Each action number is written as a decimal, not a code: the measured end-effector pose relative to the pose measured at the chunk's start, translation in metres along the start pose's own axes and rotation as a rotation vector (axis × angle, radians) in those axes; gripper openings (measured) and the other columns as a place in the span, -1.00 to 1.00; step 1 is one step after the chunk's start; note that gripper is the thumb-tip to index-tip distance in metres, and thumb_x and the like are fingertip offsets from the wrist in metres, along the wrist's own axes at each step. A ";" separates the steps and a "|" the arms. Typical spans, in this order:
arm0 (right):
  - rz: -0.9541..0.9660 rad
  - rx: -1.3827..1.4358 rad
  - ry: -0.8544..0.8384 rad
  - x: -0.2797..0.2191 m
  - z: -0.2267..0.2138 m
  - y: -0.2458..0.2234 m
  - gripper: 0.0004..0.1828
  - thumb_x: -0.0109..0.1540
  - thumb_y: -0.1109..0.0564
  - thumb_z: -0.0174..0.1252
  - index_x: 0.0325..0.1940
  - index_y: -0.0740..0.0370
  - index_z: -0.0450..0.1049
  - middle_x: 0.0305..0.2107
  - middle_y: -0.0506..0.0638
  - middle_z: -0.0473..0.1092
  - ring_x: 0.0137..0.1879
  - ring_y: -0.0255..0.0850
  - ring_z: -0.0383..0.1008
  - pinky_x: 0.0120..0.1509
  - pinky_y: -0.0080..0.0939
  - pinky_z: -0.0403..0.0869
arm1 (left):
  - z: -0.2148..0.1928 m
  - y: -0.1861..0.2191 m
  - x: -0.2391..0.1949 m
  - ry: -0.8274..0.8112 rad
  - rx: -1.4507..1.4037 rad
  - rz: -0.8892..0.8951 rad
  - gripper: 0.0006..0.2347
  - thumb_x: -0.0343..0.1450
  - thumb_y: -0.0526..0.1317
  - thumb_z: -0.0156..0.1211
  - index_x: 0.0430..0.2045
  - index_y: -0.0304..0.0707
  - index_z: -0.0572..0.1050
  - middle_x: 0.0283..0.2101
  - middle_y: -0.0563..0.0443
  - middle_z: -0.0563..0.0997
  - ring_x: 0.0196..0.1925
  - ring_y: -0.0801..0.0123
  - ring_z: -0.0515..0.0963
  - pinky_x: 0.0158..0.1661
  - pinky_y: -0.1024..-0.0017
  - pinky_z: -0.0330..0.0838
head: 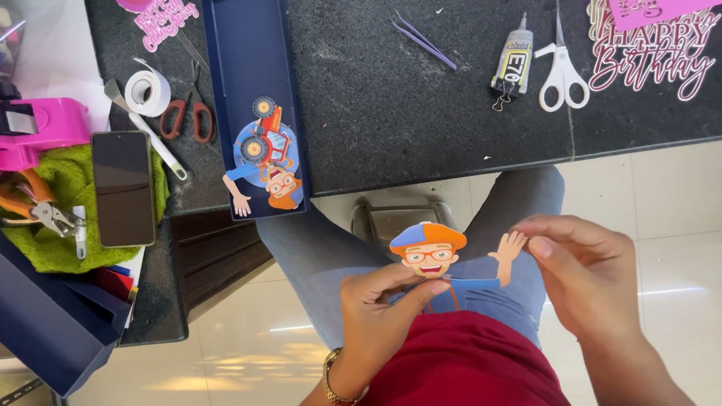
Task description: Assembling paper character cutouts for decorations using glue.
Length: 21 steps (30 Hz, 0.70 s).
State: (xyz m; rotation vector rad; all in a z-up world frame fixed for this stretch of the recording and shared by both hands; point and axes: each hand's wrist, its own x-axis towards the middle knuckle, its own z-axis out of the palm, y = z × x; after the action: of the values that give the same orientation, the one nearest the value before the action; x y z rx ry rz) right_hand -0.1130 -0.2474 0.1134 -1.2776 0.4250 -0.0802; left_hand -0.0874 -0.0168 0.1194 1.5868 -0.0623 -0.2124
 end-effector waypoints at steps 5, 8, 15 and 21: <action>-0.038 -0.124 0.025 0.003 0.004 -0.008 -0.88 0.21 0.39 0.24 -0.18 0.36 0.57 -0.28 0.18 0.56 -0.13 -0.13 0.58 0.02 -0.27 0.59 | -0.001 0.002 -0.001 -0.001 0.056 0.054 -0.89 0.32 -0.33 0.45 -0.33 -0.30 0.71 -0.29 0.04 0.77 -0.25 0.61 0.69 -0.26 0.64 0.57; 0.002 -0.136 0.033 0.003 0.006 -0.012 -0.92 0.24 0.37 0.22 -0.19 0.36 0.56 -0.30 0.17 0.56 -0.15 -0.12 0.57 0.02 -0.24 0.58 | -0.002 0.002 -0.002 0.017 0.126 0.104 -0.91 0.31 -0.32 0.47 -0.37 -0.29 0.71 -0.35 0.10 0.76 -0.36 0.71 0.59 -0.35 0.65 0.48; -0.022 0.018 -0.090 0.005 0.012 -0.022 -0.88 0.40 0.20 0.07 -0.17 0.27 0.47 -0.24 0.15 0.51 -0.19 -0.03 0.54 -0.04 -0.06 0.59 | -0.003 0.001 -0.002 0.038 0.138 0.159 -0.89 0.32 -0.33 0.46 -0.34 -0.30 0.70 -0.31 0.08 0.77 -0.34 0.70 0.63 -0.34 0.66 0.51; 0.044 -0.169 -0.148 0.008 0.011 -0.030 -0.80 0.28 0.22 0.15 -0.11 0.42 0.55 -0.40 0.20 0.55 -0.28 -0.04 0.56 -0.10 -0.14 0.54 | -0.006 0.005 -0.004 0.031 0.193 0.189 -0.92 0.32 -0.28 0.47 -0.41 -0.25 0.71 -0.39 0.15 0.76 -0.45 0.74 0.53 -0.43 0.64 0.42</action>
State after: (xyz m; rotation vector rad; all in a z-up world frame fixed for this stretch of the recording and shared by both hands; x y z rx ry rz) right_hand -0.0971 -0.2487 0.1418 -1.4287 0.3372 0.0892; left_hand -0.0900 -0.0102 0.1251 1.7637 -0.2128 -0.0348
